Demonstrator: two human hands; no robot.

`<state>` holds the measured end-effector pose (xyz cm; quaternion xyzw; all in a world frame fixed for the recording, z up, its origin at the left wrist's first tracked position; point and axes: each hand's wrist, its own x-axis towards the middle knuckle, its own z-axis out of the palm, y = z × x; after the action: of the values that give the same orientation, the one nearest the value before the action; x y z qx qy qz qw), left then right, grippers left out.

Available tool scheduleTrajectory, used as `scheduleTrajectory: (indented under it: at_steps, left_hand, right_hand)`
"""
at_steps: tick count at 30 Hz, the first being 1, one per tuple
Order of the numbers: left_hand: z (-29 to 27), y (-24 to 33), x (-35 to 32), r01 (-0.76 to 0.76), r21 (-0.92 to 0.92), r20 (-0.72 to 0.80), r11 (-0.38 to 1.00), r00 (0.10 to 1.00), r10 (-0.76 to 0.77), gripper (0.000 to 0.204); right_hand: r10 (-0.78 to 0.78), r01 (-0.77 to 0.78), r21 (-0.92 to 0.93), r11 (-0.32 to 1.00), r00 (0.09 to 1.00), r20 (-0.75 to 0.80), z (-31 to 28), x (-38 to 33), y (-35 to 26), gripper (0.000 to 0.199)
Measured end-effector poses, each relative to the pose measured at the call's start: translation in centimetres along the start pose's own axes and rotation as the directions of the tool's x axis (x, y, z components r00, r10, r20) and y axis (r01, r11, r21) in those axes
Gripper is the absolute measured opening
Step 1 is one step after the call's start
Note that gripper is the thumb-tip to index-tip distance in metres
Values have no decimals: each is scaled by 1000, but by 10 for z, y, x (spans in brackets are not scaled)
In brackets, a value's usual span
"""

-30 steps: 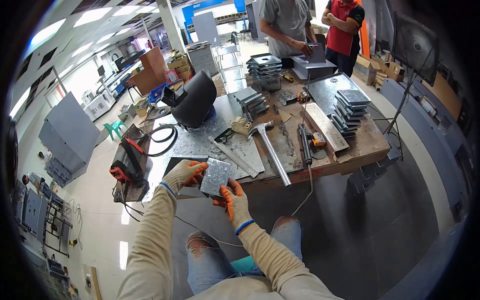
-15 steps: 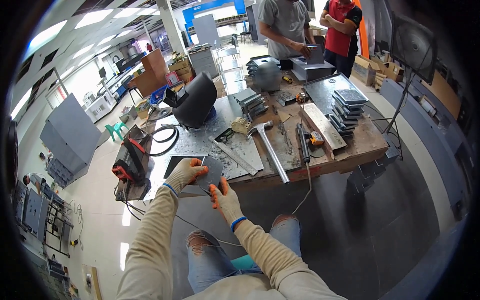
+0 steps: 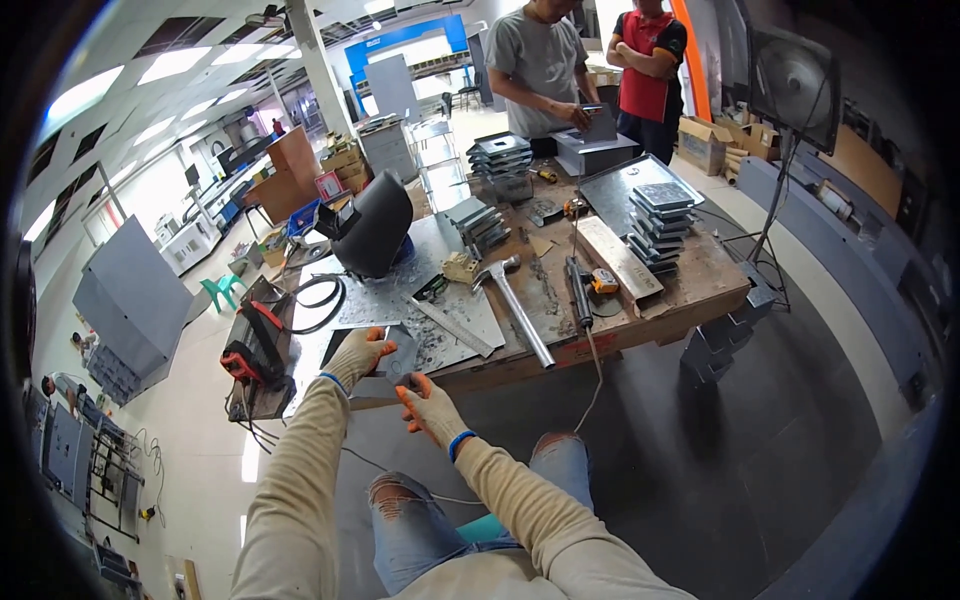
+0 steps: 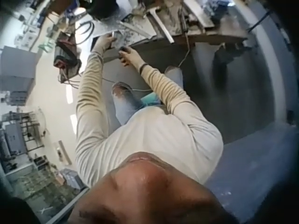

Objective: Align metal sheets to form a box and use a hammer and welding torch to secure the joints.

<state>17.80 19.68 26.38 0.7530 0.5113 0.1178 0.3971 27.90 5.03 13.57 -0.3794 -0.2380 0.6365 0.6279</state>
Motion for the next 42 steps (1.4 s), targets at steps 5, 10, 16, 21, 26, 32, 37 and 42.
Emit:
scheduleTrajectory:
  at_steps: [5,10,16,21,26,32,37,42]
  left_hand:
    - [-5,-3,3,15,-89,-74,996,997,-22,28]
    - [-27,-3,7,-39,-265,-159,964,987,-4,25]
    - [-39,2,5,-32,-417,-154,909,987,-37,24]
    - [-6,12,-7,-49,-578,-204,814,975,-86,25]
    - [17,14,-22,-64,-713,-193,699,975,-107,25]
    - [-6,8,-22,-65,-823,-173,564,975,-140,27]
    - [-15,-1,-26,-56,-882,-147,468,976,-160,28]
    - [-12,-18,-21,-90,-911,-142,402,985,-101,28]
  right_hand:
    - [13,-12,44,999,1000,-18,8,-7,-7,54]
    - [-53,52,83,995,999,11,20,-16,-23,61]
    - [-146,144,30,989,979,139,27,-8,-41,73]
    - [-370,371,-2,929,926,71,-4,-3,-45,65]
    - [-714,680,-428,595,692,107,-4,27,-74,55]
    - [-648,447,-848,285,742,173,35,20,-119,56]
    - [-579,363,-874,322,807,122,35,6,-121,56]
    - [-483,494,-415,764,865,140,12,41,-122,54]
